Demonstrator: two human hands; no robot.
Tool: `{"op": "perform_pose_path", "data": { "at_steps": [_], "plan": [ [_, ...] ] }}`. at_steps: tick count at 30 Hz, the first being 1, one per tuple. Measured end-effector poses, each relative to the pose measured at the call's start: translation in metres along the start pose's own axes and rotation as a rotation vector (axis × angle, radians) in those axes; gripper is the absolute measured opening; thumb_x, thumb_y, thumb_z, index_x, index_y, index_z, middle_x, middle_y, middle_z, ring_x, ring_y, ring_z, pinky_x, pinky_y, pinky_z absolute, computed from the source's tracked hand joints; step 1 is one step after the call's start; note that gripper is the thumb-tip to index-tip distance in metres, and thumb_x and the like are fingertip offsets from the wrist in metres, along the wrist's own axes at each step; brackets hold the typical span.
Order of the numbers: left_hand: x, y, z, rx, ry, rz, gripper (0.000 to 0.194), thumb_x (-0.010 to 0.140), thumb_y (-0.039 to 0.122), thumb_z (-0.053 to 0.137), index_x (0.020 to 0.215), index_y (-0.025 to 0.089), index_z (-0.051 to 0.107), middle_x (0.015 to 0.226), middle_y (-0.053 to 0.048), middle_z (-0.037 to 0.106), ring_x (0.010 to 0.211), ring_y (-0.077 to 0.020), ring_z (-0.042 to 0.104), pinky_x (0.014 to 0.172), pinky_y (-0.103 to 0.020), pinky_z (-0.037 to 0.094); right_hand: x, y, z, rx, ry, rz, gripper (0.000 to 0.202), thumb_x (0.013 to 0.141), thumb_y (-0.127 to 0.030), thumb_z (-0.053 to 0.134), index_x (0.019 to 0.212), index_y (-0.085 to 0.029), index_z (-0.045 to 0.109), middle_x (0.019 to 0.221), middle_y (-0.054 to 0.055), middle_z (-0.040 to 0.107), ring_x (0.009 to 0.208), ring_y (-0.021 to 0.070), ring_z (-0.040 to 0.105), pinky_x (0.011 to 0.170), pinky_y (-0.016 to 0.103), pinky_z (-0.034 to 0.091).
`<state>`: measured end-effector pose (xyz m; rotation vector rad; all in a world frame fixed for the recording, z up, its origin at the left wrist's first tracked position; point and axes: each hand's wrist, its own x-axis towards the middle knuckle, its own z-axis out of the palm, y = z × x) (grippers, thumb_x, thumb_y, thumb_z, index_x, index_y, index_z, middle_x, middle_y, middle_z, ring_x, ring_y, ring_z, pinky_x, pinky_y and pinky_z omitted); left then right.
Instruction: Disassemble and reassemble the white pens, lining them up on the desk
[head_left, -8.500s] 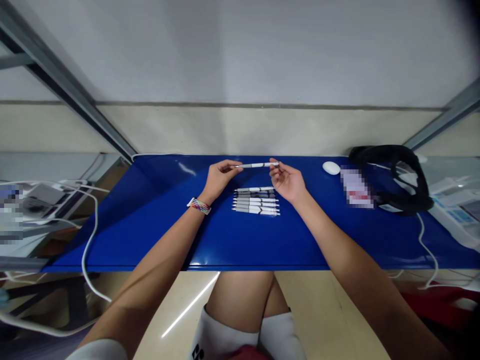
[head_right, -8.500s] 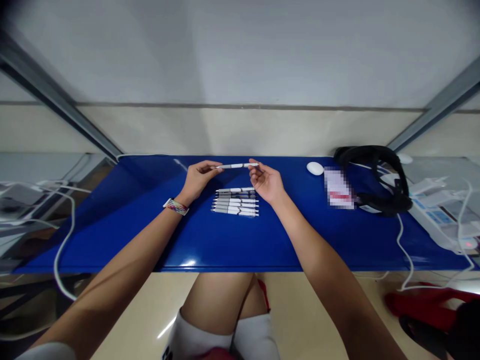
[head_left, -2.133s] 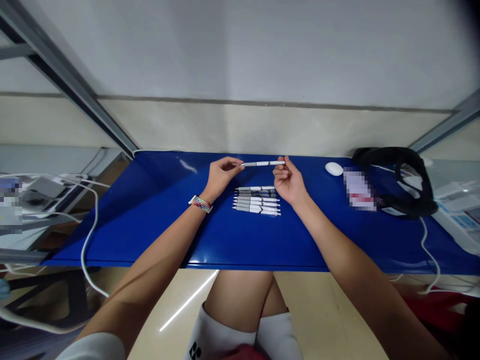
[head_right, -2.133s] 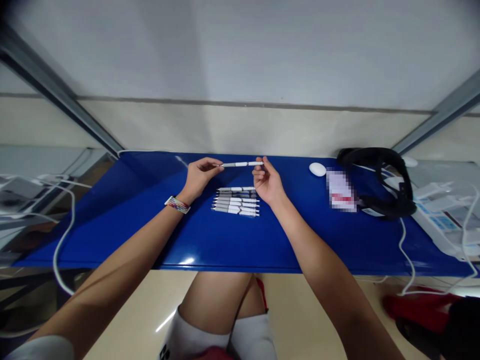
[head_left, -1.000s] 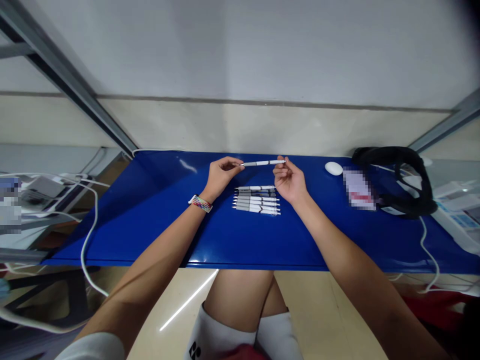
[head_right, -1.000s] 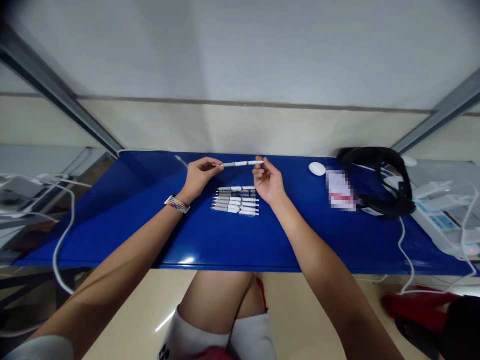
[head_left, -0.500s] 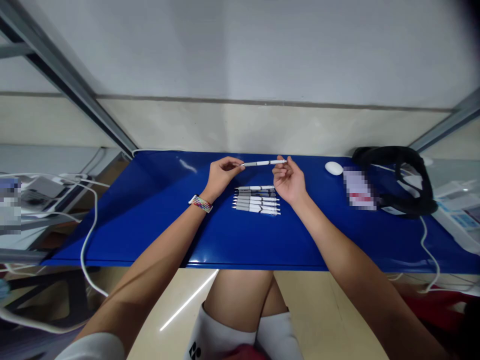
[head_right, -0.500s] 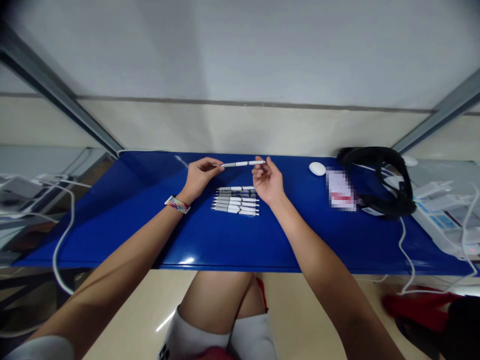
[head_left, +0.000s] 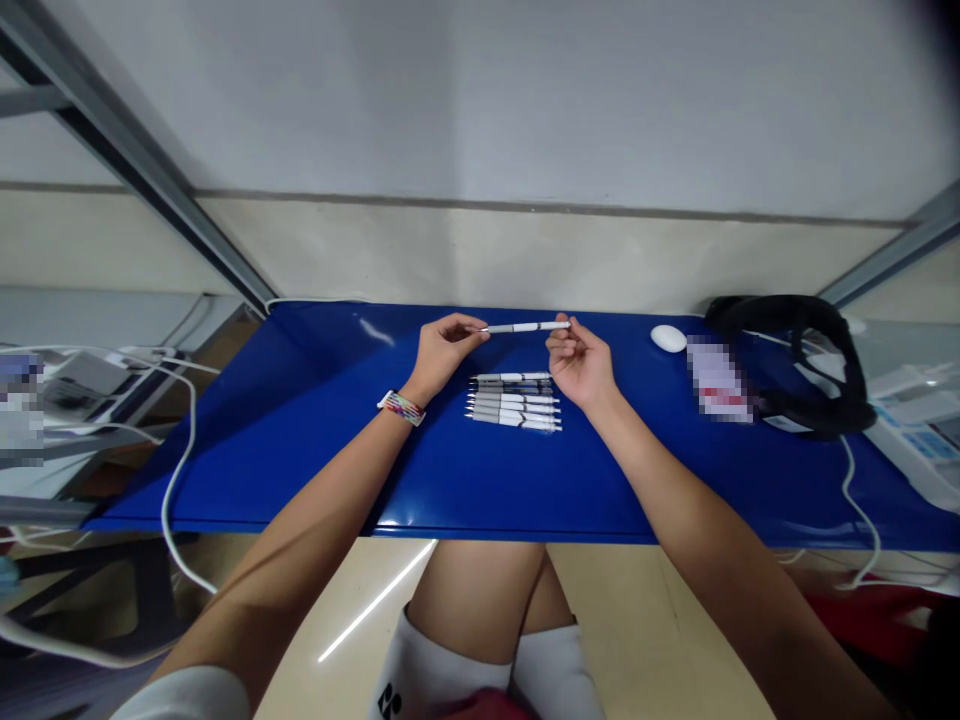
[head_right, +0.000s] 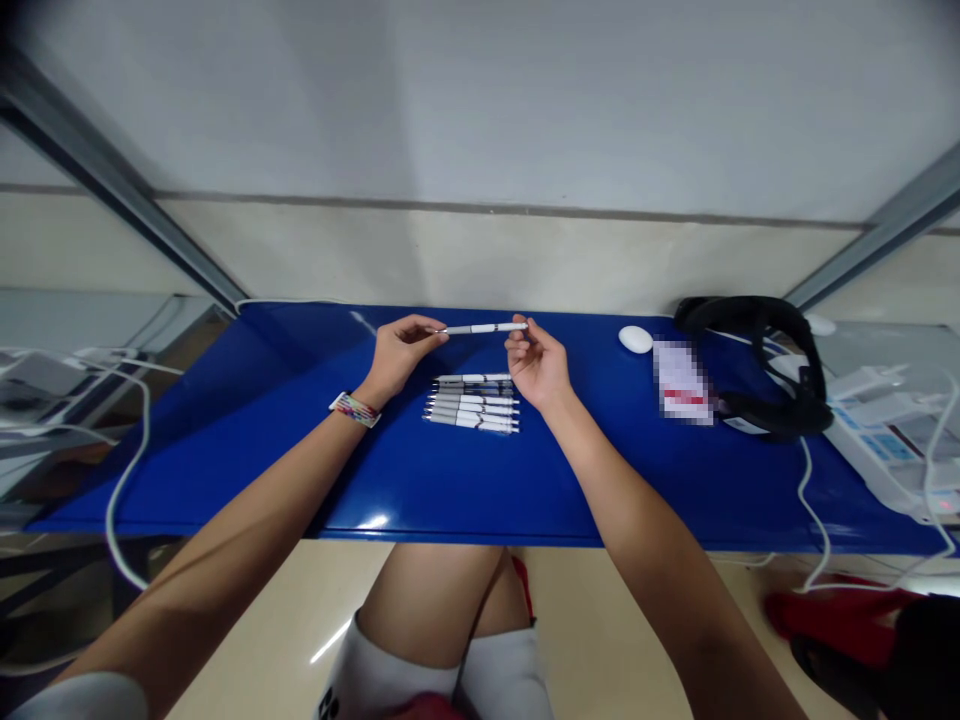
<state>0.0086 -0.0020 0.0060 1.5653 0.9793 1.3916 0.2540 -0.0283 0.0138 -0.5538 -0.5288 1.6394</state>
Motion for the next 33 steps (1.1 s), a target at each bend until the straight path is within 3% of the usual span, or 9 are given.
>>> {"op": "perform_pose_path", "data": {
  "at_steps": [7,11,19,25,33],
  "plan": [
    [-0.001,-0.001,0.0,-0.015,0.002,0.008,0.024,0.079,0.036,0.09,0.094,0.02,0.082,0.089,-0.006,0.08,0.084,-0.0191,0.073,0.086,-0.036,0.059,0.0,-0.003,0.001,0.002,0.04,0.023,0.006,0.096,-0.026,0.075,0.098,-0.021,0.073,0.071,-0.003,0.062,0.058,0.0076,0.056,0.05,0.016,0.052],
    [-0.001,0.001,-0.001,-0.012,-0.007,0.008,0.026,0.079,0.038,0.09,0.095,0.02,0.08,0.088,-0.005,0.079,0.083,-0.0189,0.072,0.085,-0.035,0.058,-0.002,-0.005,0.005,-0.049,0.062,0.01,0.019,0.096,-0.037,0.073,0.103,-0.02,0.076,0.076,0.001,0.068,0.062,0.0102,0.06,0.054,0.019,0.055],
    [-0.002,0.0,-0.003,-0.001,-0.071,0.003,0.028,0.082,0.04,0.088,0.101,0.022,0.078,0.084,-0.002,0.075,0.078,-0.0171,0.068,0.08,-0.032,0.054,-0.004,-0.004,-0.002,-0.637,0.013,-0.259,0.021,0.081,-0.035,0.09,0.097,-0.022,0.084,0.082,0.004,0.075,0.069,0.0146,0.065,0.062,0.027,0.056],
    [-0.007,0.006,-0.005,0.441,-0.188,0.171,0.01,0.09,0.033,0.077,0.094,0.026,0.082,0.099,-0.005,0.082,0.095,-0.0253,0.068,0.092,-0.041,0.05,-0.006,-0.015,-0.017,-1.207,-0.124,-0.391,0.009,0.086,-0.027,0.081,0.093,-0.026,0.087,0.089,0.004,0.082,0.083,0.0217,0.072,0.081,0.037,0.056],
    [-0.006,0.002,-0.004,0.55,-0.368,0.269,0.005,0.085,0.023,0.075,0.086,0.026,0.079,0.09,-0.003,0.08,0.089,-0.0245,0.069,0.101,-0.044,0.046,-0.013,-0.024,-0.023,-1.462,-0.237,-0.399,0.018,0.084,-0.015,0.074,0.09,-0.027,0.086,0.083,0.003,0.079,0.075,0.0199,0.067,0.071,0.034,0.049]
  ]
}}
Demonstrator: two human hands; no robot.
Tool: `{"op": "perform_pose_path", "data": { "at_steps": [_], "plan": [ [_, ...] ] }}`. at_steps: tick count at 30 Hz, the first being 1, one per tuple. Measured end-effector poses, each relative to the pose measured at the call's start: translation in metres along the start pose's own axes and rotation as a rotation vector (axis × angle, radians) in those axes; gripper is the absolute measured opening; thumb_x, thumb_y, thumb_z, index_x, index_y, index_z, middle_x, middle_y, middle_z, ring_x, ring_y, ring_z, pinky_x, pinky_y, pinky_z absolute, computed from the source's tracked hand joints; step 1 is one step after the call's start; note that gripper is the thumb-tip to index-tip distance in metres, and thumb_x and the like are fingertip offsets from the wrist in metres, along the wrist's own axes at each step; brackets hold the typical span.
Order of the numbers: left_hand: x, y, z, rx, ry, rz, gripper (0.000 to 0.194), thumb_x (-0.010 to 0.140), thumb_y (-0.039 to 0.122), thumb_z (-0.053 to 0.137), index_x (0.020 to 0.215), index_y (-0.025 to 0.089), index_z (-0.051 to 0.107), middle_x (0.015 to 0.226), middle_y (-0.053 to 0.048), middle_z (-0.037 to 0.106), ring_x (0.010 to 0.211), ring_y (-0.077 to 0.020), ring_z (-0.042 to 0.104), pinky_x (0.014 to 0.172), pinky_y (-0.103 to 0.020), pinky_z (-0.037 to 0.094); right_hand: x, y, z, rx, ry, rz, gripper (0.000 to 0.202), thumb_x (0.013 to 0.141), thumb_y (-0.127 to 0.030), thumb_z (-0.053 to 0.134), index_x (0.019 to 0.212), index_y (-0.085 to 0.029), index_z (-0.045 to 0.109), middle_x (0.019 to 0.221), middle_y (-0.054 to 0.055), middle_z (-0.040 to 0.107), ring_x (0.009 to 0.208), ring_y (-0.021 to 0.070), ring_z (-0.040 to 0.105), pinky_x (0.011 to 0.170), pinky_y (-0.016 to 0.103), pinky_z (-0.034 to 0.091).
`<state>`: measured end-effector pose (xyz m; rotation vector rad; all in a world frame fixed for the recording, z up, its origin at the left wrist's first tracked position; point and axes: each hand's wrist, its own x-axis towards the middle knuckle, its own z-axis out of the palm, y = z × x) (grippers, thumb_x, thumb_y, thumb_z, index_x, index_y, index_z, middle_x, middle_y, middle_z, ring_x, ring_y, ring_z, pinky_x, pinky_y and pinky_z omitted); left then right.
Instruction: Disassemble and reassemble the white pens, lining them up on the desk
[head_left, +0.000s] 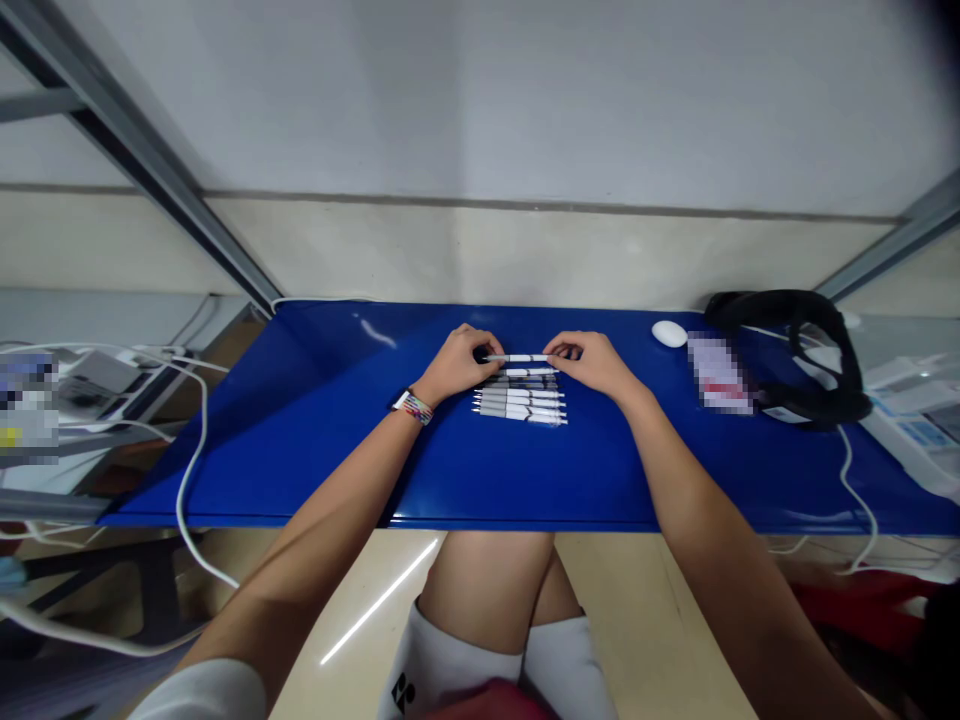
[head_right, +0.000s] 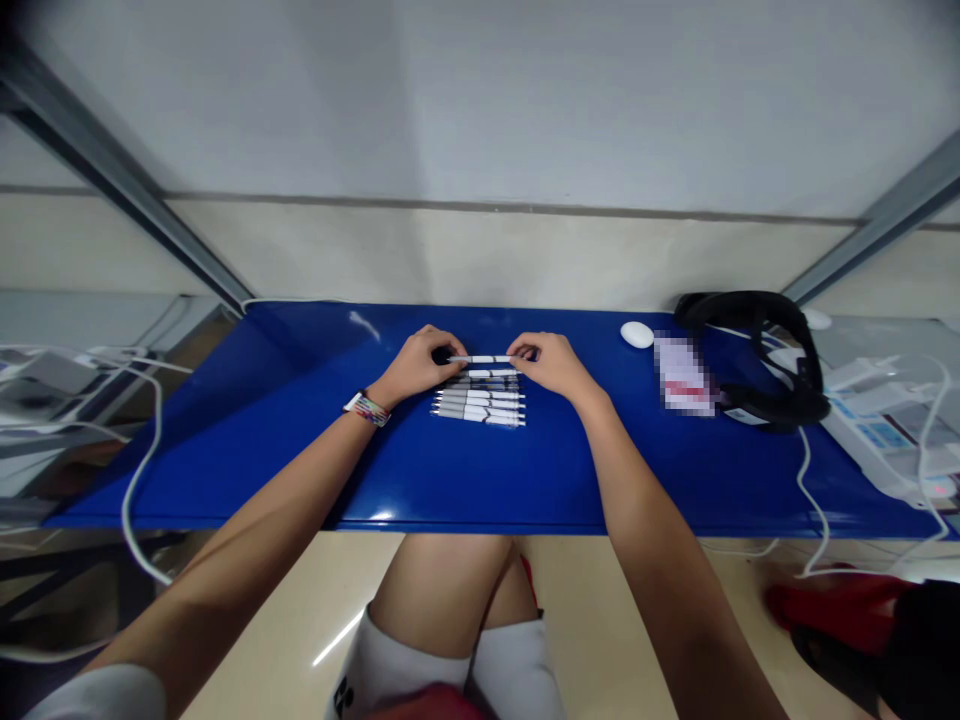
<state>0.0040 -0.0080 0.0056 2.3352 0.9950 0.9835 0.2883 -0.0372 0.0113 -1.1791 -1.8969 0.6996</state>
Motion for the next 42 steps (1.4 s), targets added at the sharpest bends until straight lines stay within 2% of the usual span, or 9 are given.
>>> {"op": "perform_pose_path", "data": {
  "at_steps": [5,12,17,22,25,28,33,37,42],
  "plan": [
    [-0.001,-0.002,0.001,0.059,-0.024,0.029,0.003,0.084,0.024,0.074,0.087,0.024,0.077,0.089,-0.003,0.079,0.087,-0.0234,0.069,0.099,-0.043,0.045,0.0,0.003,0.002,-0.099,-0.026,-0.059,0.014,0.087,-0.018,0.071,0.086,-0.027,0.082,0.089,0.004,0.076,0.079,0.0208,0.069,0.076,0.036,0.052],
    [-0.001,0.002,-0.002,0.108,-0.075,0.025,0.011,0.087,0.02,0.063,0.087,0.022,0.074,0.093,-0.002,0.08,0.092,-0.0223,0.07,0.102,-0.042,0.043,0.0,-0.001,0.0,-0.169,-0.079,-0.052,0.012,0.088,-0.021,0.069,0.086,-0.025,0.08,0.091,0.004,0.074,0.08,0.0209,0.071,0.076,0.036,0.054],
    [-0.001,0.003,-0.001,0.04,-0.036,-0.029,0.015,0.09,0.021,0.059,0.084,0.022,0.072,0.094,-0.003,0.08,0.09,-0.0222,0.07,0.103,-0.043,0.043,-0.001,0.0,0.0,-0.165,-0.081,-0.042,0.011,0.088,-0.024,0.07,0.085,-0.025,0.08,0.091,0.005,0.074,0.082,0.0216,0.071,0.078,0.036,0.055],
    [-0.004,0.003,0.004,-0.278,0.144,-0.227,0.02,0.095,0.032,0.06,0.093,0.02,0.075,0.097,-0.006,0.079,0.095,-0.0233,0.071,0.092,-0.037,0.051,0.0,-0.002,0.013,-0.066,0.064,0.035,0.016,0.092,-0.033,0.068,0.094,-0.024,0.081,0.099,0.007,0.077,0.087,0.0233,0.071,0.084,0.039,0.056],
    [-0.002,0.004,0.009,-0.466,0.224,-0.299,0.018,0.093,0.032,0.062,0.091,0.019,0.075,0.099,-0.007,0.078,0.099,-0.023,0.071,0.095,-0.036,0.052,0.003,-0.004,0.024,0.066,0.152,0.14,0.021,0.094,-0.037,0.065,0.095,-0.023,0.081,0.102,0.007,0.081,0.097,0.0267,0.074,0.094,0.043,0.056],
    [0.001,0.009,0.013,-0.568,0.239,-0.363,0.02,0.095,0.033,0.06,0.092,0.02,0.074,0.103,-0.007,0.078,0.103,-0.0233,0.071,0.098,-0.037,0.052,0.003,-0.009,0.03,0.166,0.211,0.207,0.023,0.094,-0.036,0.062,0.096,-0.023,0.081,0.105,0.007,0.082,0.105,0.0289,0.074,0.102,0.047,0.054],
    [-0.01,0.019,0.016,-0.547,0.203,-0.342,0.026,0.1,0.04,0.059,0.1,0.021,0.077,0.114,-0.008,0.077,0.117,-0.0255,0.068,0.112,-0.04,0.047,-0.017,-0.021,0.035,0.23,0.257,0.217,0.03,0.095,-0.045,0.065,0.111,-0.025,0.08,0.12,0.009,0.08,0.122,0.0313,0.07,0.112,0.05,0.05],
    [-0.025,0.025,0.023,-0.603,0.258,-0.361,0.029,0.104,0.043,0.056,0.112,0.024,0.077,0.129,-0.006,0.075,0.132,-0.0258,0.063,0.12,-0.04,0.042,-0.034,-0.026,0.043,0.242,0.28,0.24,0.037,0.095,-0.044,0.063,0.125,-0.027,0.076,0.133,0.009,0.075,0.128,0.0312,0.067,0.118,0.053,0.046],
    [-0.029,0.034,0.034,-0.7,0.333,-0.395,0.03,0.105,0.04,0.053,0.111,0.024,0.077,0.132,-0.006,0.075,0.135,-0.0255,0.062,0.125,-0.042,0.039,-0.035,-0.03,0.059,0.18,0.314,0.212,0.035,0.095,-0.039,0.059,0.125,-0.028,0.074,0.144,0.01,0.069,0.142,0.0302,0.059,0.123,0.053,0.041]
  ]
}}
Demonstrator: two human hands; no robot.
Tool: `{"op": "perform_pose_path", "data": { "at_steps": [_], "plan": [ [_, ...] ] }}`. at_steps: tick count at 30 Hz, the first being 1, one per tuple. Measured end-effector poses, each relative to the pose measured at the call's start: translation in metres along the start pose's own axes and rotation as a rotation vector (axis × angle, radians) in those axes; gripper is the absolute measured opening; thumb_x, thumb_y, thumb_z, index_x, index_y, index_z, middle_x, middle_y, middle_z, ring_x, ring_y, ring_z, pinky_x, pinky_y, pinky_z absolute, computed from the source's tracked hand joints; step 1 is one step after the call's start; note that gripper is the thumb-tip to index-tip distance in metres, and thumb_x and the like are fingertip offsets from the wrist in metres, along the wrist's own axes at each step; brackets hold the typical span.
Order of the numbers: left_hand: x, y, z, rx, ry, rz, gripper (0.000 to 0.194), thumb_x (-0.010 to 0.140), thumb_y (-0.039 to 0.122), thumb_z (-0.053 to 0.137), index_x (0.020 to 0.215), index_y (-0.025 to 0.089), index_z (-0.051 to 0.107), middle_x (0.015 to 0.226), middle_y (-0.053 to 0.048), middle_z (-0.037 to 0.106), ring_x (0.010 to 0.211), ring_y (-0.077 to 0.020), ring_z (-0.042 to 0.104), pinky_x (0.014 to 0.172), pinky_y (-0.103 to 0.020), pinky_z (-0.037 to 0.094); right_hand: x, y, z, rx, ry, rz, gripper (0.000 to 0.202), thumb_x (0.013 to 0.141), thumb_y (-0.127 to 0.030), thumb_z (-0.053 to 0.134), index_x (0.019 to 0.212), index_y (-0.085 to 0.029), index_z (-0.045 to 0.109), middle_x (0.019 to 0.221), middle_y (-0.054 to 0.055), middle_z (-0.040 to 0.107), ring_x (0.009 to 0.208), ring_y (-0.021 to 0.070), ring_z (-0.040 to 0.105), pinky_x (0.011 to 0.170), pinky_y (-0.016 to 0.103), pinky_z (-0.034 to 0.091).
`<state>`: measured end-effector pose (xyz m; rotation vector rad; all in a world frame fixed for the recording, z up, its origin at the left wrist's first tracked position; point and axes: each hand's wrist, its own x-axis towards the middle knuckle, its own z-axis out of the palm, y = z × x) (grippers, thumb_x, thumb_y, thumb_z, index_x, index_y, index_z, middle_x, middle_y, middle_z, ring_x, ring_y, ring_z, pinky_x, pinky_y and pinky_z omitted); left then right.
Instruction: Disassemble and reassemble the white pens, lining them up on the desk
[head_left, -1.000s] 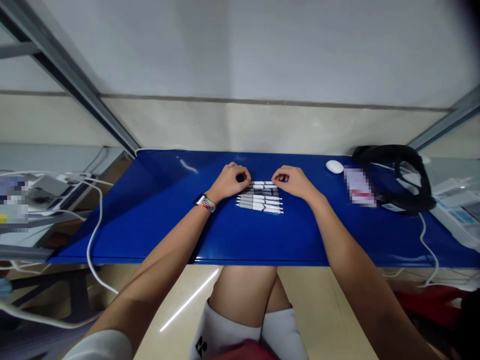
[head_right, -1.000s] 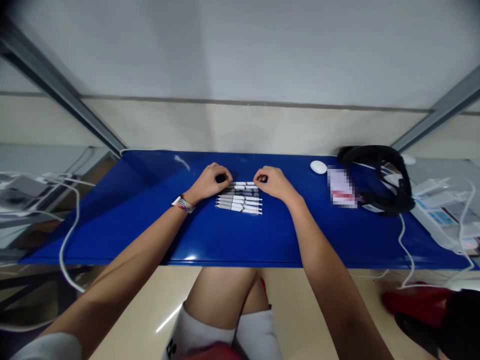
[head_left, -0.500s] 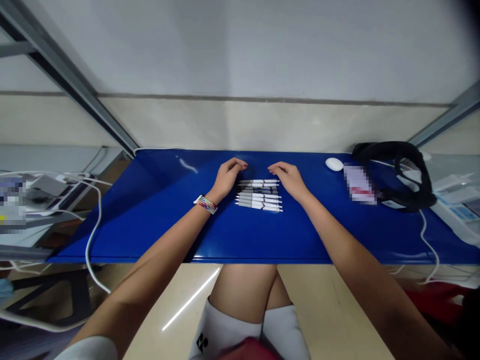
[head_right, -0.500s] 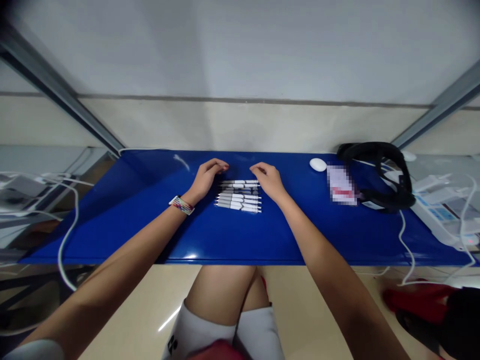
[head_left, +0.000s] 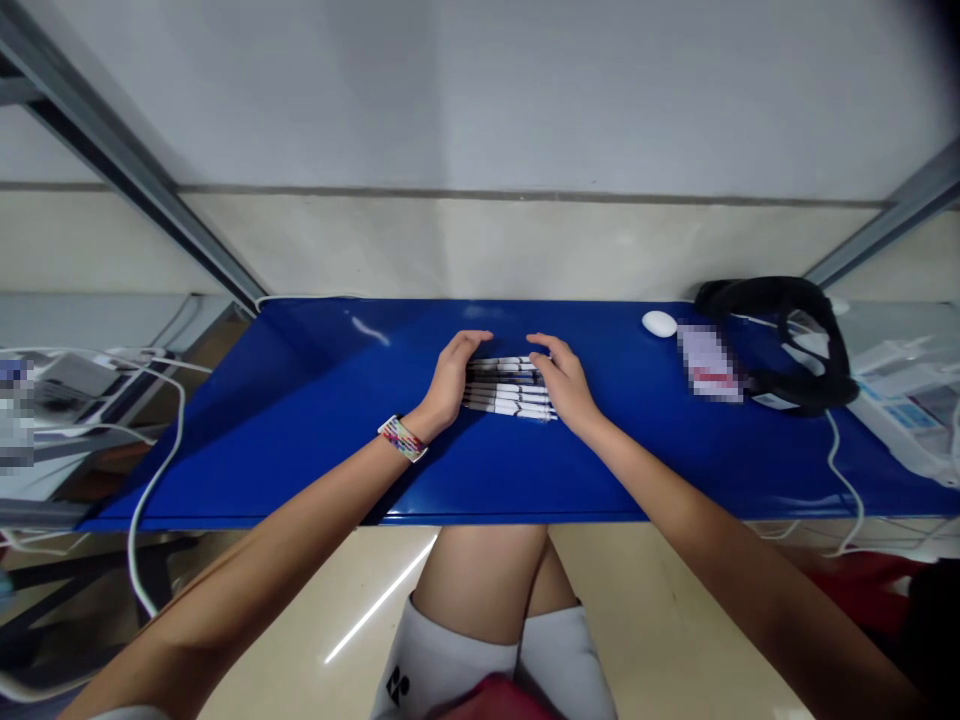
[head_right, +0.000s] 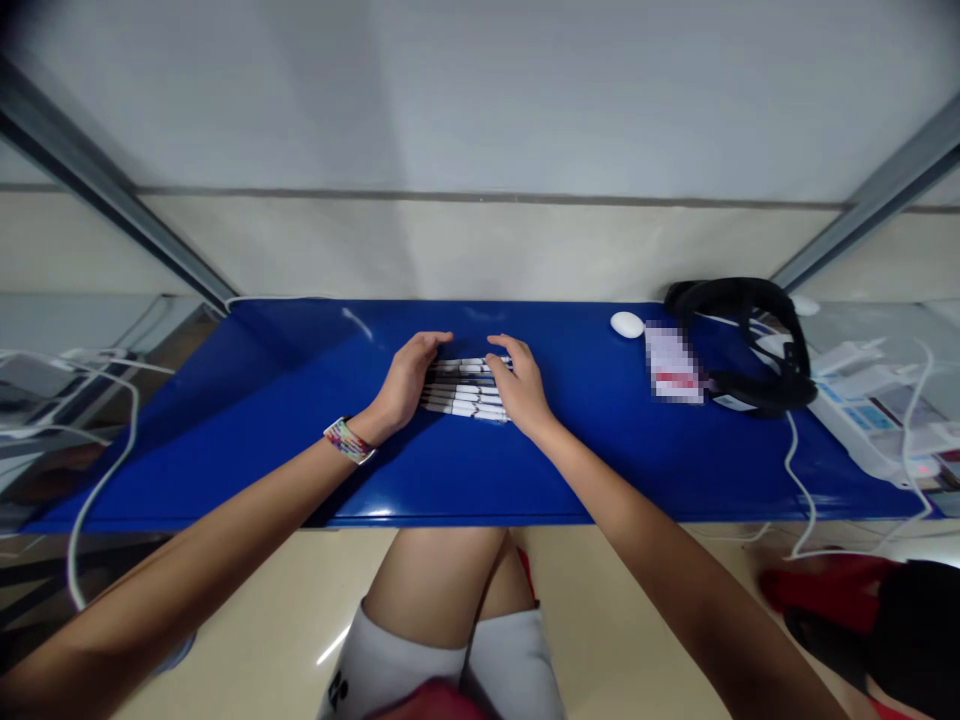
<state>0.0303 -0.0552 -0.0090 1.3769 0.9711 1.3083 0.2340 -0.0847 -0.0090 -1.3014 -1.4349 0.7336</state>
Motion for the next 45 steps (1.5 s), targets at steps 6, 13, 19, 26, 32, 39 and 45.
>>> {"op": "perform_pose_path", "data": {
  "at_steps": [6,13,19,26,32,39,45],
  "plan": [
    [-0.004,0.005,0.008,-0.062,0.059,-0.03,0.025,0.102,0.034,0.055,0.101,0.023,0.078,0.121,-0.007,0.076,0.128,-0.0253,0.065,0.123,-0.043,0.041,-0.002,-0.002,0.012,-0.067,0.065,-0.045,0.03,0.096,-0.038,0.056,0.117,-0.025,0.075,0.14,0.013,0.071,0.141,0.0308,0.06,0.124,0.054,0.041],
    [-0.01,0.005,0.008,-0.082,0.083,-0.036,0.024,0.101,0.035,0.055,0.095,0.023,0.074,0.116,-0.007,0.076,0.123,-0.0245,0.067,0.118,-0.041,0.046,-0.004,-0.005,0.013,-0.111,0.06,-0.077,0.027,0.096,-0.035,0.055,0.112,-0.025,0.074,0.131,0.012,0.073,0.133,0.0319,0.063,0.118,0.053,0.046],
    [-0.01,0.007,0.008,0.019,0.09,-0.037,0.024,0.103,0.032,0.05,0.094,0.023,0.07,0.116,-0.007,0.076,0.123,-0.0235,0.067,0.117,-0.04,0.047,-0.001,-0.007,0.01,-0.181,0.023,-0.081,0.024,0.096,-0.034,0.056,0.11,-0.026,0.074,0.122,0.011,0.076,0.125,0.0336,0.063,0.114,0.056,0.047],
    [-0.007,0.003,0.005,-0.009,0.096,-0.023,0.023,0.101,0.032,0.051,0.093,0.023,0.071,0.114,-0.007,0.076,0.12,-0.0236,0.067,0.116,-0.041,0.047,-0.003,-0.005,0.004,-0.252,-0.024,-0.133,0.02,0.099,-0.035,0.062,0.111,-0.027,0.076,0.139,0.012,0.069,0.155,0.0376,0.042,0.127,0.065,0.033],
    [0.002,0.013,-0.003,0.061,0.123,-0.079,0.018,0.098,0.03,0.054,0.09,0.023,0.069,0.116,-0.007,0.075,0.118,-0.0243,0.067,0.107,-0.04,0.051,-0.034,-0.022,-0.007,-0.355,-0.217,-0.427,0.014,0.1,-0.026,0.065,0.103,-0.028,0.078,0.15,0.01,0.063,0.16,0.037,0.036,0.127,0.066,0.037],
    [0.015,0.014,-0.016,0.089,0.145,-0.081,0.016,0.095,0.029,0.054,0.087,0.023,0.066,0.113,-0.007,0.075,0.112,-0.0233,0.067,0.097,-0.036,0.054,-0.059,-0.027,-0.018,-0.426,-0.356,-0.617,0.021,0.097,-0.017,0.067,0.106,-0.029,0.081,0.156,0.009,0.061,0.16,0.0387,0.038,0.125,0.07,0.043],
    [0.013,0.01,-0.016,0.11,0.136,-0.066,0.015,0.094,0.031,0.054,0.087,0.023,0.065,0.111,-0.006,0.075,0.111,-0.0232,0.067,0.098,-0.035,0.053,-0.062,-0.023,-0.021,-0.459,-0.346,-0.611,0.035,0.096,-0.018,0.07,0.127,-0.032,0.079,0.159,0.009,0.059,0.158,0.0406,0.041,0.123,0.073,0.044]
  ]
}}
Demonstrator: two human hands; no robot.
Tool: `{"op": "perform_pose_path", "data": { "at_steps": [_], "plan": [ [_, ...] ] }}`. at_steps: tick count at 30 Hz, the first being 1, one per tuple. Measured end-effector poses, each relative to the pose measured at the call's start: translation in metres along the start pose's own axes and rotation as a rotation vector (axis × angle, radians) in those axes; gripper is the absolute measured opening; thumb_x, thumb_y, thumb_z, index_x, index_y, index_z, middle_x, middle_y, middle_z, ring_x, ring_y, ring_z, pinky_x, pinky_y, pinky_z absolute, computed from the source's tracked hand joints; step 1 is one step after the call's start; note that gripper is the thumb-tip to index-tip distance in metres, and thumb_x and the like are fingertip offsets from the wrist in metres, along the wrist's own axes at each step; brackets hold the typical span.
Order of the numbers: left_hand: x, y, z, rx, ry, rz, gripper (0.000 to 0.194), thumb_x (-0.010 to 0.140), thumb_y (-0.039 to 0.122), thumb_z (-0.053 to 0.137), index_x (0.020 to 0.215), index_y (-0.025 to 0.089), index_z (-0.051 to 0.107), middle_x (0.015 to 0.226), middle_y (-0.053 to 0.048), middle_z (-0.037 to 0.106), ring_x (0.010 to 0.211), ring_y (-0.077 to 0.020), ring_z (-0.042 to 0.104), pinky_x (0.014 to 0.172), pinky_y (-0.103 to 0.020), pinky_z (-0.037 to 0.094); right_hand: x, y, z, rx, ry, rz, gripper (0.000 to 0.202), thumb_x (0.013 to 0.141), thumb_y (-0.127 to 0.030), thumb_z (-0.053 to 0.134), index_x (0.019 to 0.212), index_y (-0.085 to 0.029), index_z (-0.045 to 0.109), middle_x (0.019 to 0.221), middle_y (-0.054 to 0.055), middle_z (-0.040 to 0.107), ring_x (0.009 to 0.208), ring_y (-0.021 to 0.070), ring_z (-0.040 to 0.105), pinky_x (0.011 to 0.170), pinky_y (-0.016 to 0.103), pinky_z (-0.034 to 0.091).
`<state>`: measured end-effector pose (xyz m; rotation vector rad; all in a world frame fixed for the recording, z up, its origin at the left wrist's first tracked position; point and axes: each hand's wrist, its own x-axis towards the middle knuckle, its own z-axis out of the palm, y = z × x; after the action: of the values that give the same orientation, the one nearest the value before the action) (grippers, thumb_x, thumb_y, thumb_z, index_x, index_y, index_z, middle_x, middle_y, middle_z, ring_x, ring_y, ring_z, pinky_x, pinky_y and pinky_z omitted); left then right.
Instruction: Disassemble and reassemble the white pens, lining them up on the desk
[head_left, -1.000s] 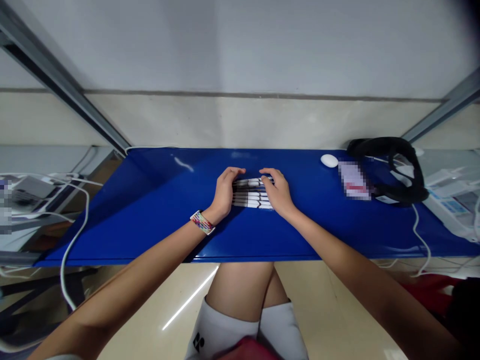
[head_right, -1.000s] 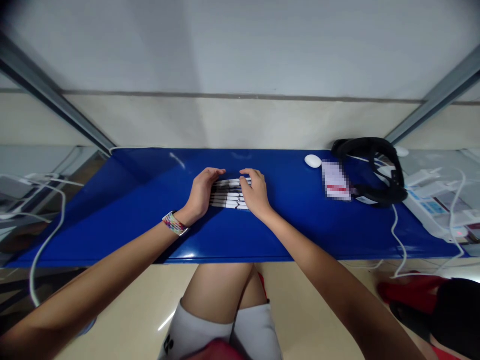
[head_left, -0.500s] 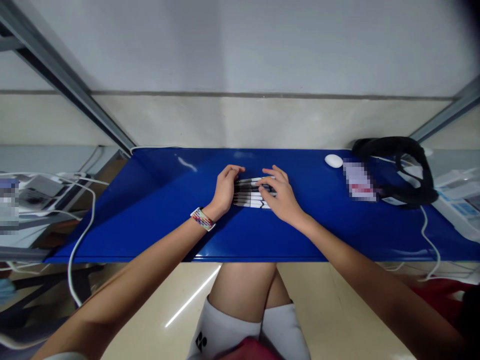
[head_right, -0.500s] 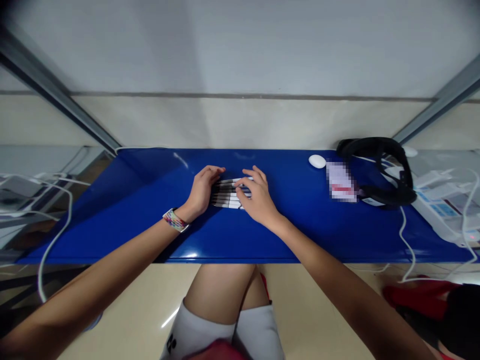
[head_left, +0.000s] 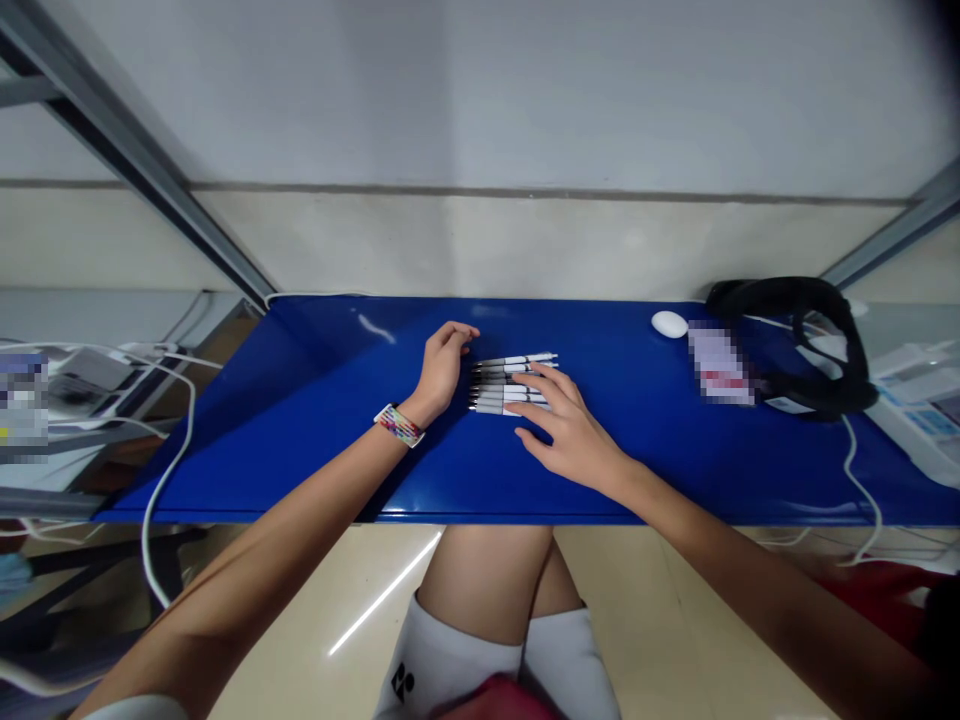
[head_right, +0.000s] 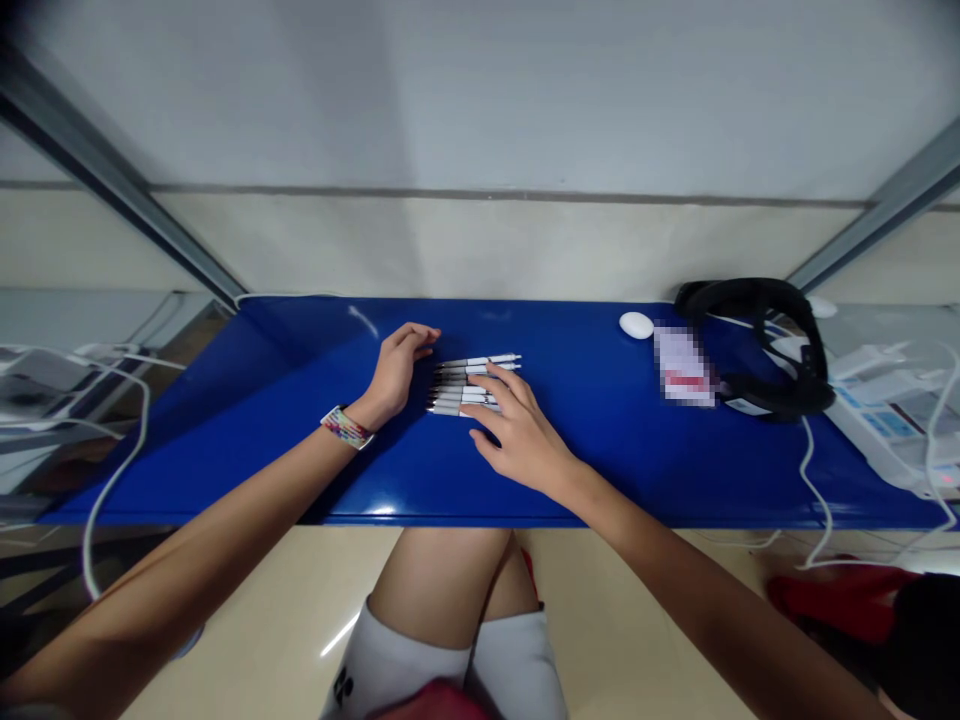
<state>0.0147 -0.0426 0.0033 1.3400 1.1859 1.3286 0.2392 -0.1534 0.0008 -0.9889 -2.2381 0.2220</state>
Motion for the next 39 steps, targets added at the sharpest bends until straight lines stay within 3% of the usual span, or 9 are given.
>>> {"op": "perform_pose_path", "data": {
  "at_steps": [4,8,11,17,20,25,31,35,39],
  "plan": [
    [0.0,0.001,0.0,0.002,-0.002,-0.003,0.015,0.094,0.029,0.055,0.086,0.023,0.066,0.111,-0.006,0.075,0.111,-0.0236,0.067,0.097,-0.036,0.054,0.0,-0.001,-0.001,-0.004,-0.018,-0.038,0.03,0.098,-0.015,0.067,0.118,-0.032,0.082,0.157,0.008,0.061,0.157,0.0392,0.043,0.122,0.072,0.046],
    [0.0,0.002,0.0,-0.009,-0.006,-0.01,0.015,0.093,0.029,0.055,0.085,0.023,0.066,0.111,-0.006,0.075,0.111,-0.0237,0.067,0.097,-0.037,0.053,0.0,-0.001,-0.003,-0.032,-0.005,-0.029,0.033,0.098,-0.017,0.068,0.126,-0.03,0.079,0.158,0.011,0.06,0.157,0.0393,0.043,0.123,0.07,0.045],
    [-0.001,0.003,0.0,0.0,-0.011,-0.004,0.015,0.093,0.03,0.054,0.085,0.023,0.065,0.11,-0.006,0.075,0.11,-0.0232,0.067,0.097,-0.036,0.053,-0.002,-0.001,-0.004,-0.026,0.007,-0.001,0.023,0.096,-0.021,0.071,0.115,-0.029,0.081,0.156,0.011,0.062,0.157,0.0417,0.042,0.121,0.073,0.045],
    [0.001,0.006,0.001,-0.015,-0.028,0.012,0.016,0.095,0.033,0.057,0.086,0.023,0.065,0.11,-0.006,0.076,0.112,-0.0238,0.068,0.095,-0.036,0.054,0.004,0.001,-0.01,0.11,0.106,0.036,0.016,0.1,-0.023,0.068,0.106,-0.032,0.08,0.124,0.007,0.078,0.136,0.0346,0.062,0.114,0.06,0.053],
    [0.007,0.012,0.003,-0.073,-0.122,0.046,0.021,0.1,0.038,0.057,0.092,0.023,0.07,0.104,-0.007,0.076,0.105,-0.0232,0.07,0.091,-0.036,0.055,0.021,0.014,-0.016,0.159,0.202,0.169,0.017,0.103,-0.032,0.065,0.11,-0.031,0.081,0.107,0.007,0.08,0.108,0.0314,0.071,0.099,0.052,0.058],
    [0.017,0.021,0.008,-0.034,-0.343,0.164,0.03,0.103,0.047,0.06,0.096,0.021,0.073,0.091,-0.007,0.074,0.086,-0.0199,0.068,0.085,-0.036,0.053,0.06,0.051,-0.022,0.288,0.301,0.353,0.024,0.102,-0.041,0.065,0.105,-0.026,0.084,0.094,0.007,0.08,0.091,0.0289,0.075,0.088,0.047,0.058],
    [0.038,0.018,0.01,-0.008,-0.278,0.236,0.023,0.093,0.039,0.076,0.105,0.021,0.069,0.087,-0.004,0.073,0.082,-0.0172,0.069,0.085,-0.034,0.055,0.092,0.082,-0.02,0.575,0.261,0.492,0.035,0.089,-0.051,0.078,0.107,-0.021,0.084,0.079,0.005,0.078,0.074,0.0222,0.072,0.072,0.038,0.059],
    [0.047,0.013,0.01,0.012,-0.287,0.23,0.039,0.087,0.033,0.082,0.122,0.021,0.069,0.088,-0.003,0.074,0.08,-0.0174,0.069,0.081,-0.033,0.054,0.1,0.09,-0.017,0.641,0.186,0.484,0.038,0.087,-0.054,0.08,0.103,-0.02,0.085,0.08,0.006,0.078,0.068,0.019,0.068,0.067,0.035,0.056],
    [0.045,0.002,0.011,0.077,-0.273,0.262,0.025,0.089,0.037,0.081,0.105,0.019,0.076,0.098,-0.006,0.078,0.085,-0.0181,0.07,0.082,-0.033,0.054,0.1,0.098,-0.014,0.711,0.186,0.529,0.04,0.083,-0.054,0.084,0.103,-0.02,0.085,0.079,0.006,0.079,0.063,0.0157,0.063,0.059,0.031,0.051]
  ]
}}
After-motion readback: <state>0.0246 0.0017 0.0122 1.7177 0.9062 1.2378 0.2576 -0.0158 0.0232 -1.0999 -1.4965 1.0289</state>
